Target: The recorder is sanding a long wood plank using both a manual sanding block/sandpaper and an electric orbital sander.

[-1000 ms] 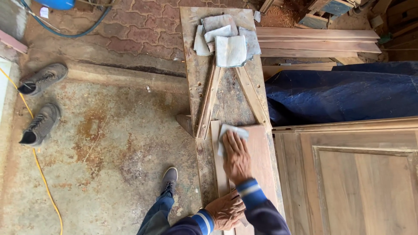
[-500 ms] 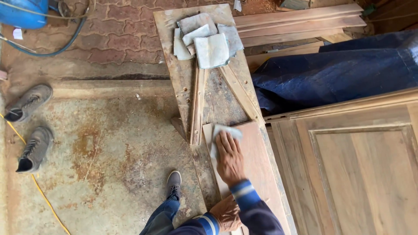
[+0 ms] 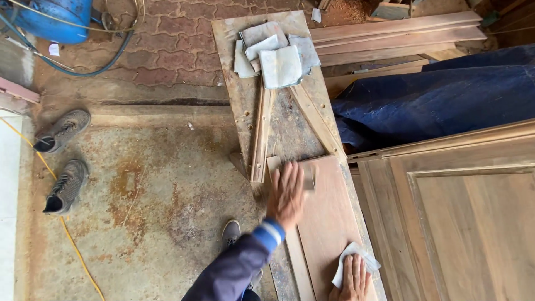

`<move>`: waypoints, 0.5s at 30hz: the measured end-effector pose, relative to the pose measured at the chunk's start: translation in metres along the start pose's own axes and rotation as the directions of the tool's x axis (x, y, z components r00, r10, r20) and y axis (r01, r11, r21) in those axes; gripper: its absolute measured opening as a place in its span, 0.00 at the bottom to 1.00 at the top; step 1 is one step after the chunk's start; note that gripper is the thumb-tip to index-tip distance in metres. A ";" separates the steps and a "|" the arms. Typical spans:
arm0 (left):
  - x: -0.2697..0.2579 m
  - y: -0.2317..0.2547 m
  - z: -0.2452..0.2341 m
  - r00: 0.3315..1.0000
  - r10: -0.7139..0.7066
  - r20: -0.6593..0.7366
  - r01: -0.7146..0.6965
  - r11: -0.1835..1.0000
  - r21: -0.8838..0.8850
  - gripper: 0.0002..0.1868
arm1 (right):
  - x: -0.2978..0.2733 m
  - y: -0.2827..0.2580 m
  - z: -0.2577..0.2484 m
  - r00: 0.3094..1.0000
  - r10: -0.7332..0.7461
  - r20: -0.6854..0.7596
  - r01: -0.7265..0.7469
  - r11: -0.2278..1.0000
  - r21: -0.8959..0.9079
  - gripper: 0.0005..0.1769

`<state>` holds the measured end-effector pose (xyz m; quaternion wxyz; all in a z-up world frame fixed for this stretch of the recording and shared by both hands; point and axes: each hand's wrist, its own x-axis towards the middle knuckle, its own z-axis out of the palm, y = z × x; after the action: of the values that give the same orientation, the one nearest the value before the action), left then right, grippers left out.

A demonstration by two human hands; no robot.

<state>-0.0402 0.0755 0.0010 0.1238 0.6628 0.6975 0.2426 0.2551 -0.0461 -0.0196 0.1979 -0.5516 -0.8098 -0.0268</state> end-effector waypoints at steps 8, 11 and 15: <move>-0.064 0.031 0.018 0.995 0.054 0.079 -0.055 0.998 0.013 0.40 | -0.010 0.003 0.006 0.999 0.025 -0.043 -0.026 0.999 -0.034 0.37; -0.012 0.018 0.013 0.996 -0.078 0.035 0.076 0.996 0.054 0.38 | -0.008 0.008 0.008 0.999 0.012 -0.046 -0.013 1.000 -0.027 0.37; -0.006 0.025 -0.007 0.989 -0.143 -0.028 0.145 0.981 0.130 0.38 | -0.014 0.001 -0.004 0.995 0.092 0.041 -0.090 0.995 -0.051 0.37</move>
<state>-0.0221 0.0683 0.0188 0.0906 0.6150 0.7593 0.1925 0.2611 -0.0591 -0.0214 0.1676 -0.5931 -0.7871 -0.0257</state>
